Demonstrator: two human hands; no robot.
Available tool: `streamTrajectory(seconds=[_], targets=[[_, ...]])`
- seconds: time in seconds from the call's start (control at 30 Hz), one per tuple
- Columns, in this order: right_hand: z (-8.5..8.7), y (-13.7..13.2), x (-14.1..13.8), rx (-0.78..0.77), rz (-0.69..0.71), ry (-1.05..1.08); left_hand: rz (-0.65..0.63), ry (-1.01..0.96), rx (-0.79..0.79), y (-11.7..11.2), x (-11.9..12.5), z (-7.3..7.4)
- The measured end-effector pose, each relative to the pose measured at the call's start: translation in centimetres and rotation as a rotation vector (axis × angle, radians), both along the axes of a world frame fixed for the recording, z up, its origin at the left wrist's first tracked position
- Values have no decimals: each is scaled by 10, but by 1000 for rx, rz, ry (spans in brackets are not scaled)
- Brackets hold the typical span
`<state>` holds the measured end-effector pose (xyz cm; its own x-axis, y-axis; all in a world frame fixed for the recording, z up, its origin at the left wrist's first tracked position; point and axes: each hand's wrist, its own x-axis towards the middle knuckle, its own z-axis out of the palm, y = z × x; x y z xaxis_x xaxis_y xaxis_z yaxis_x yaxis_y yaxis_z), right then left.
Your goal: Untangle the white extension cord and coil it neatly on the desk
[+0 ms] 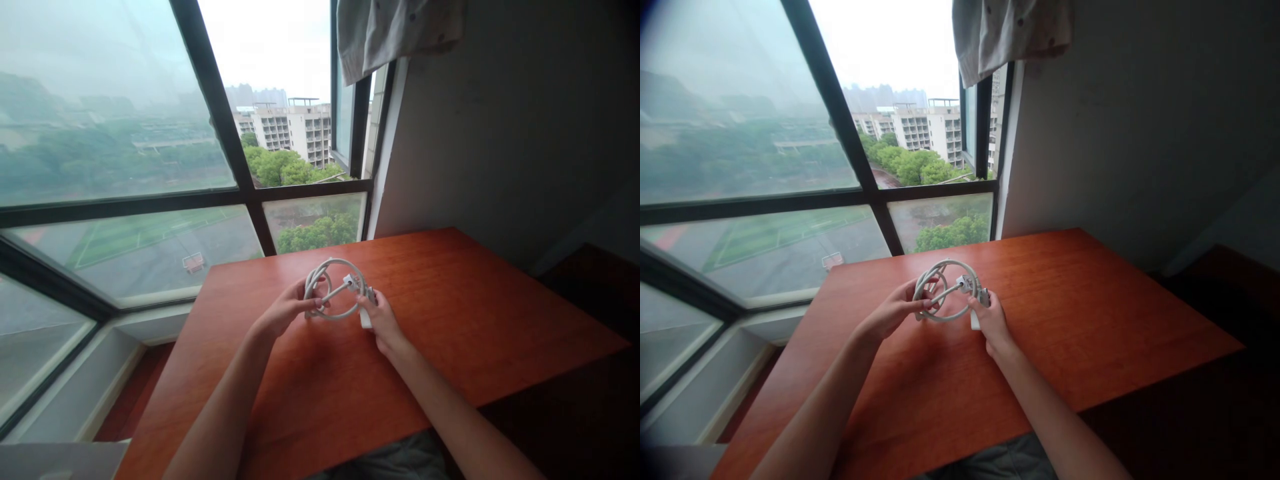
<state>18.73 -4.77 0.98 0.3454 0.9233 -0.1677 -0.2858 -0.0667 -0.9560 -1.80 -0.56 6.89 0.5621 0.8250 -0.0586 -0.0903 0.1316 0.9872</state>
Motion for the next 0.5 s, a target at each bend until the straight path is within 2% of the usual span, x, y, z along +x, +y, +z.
streamTrajectory(seconds=[0.17,0.43,0.5], targets=[[0,-2,0,-49,21,168,101,-40,-58,1,8,-3],[4,-4,2,-145,105,248,49,-32,-146,0,6,-5],[4,-4,2,-130,101,200,46,-74,-167,-2,8,-7]])
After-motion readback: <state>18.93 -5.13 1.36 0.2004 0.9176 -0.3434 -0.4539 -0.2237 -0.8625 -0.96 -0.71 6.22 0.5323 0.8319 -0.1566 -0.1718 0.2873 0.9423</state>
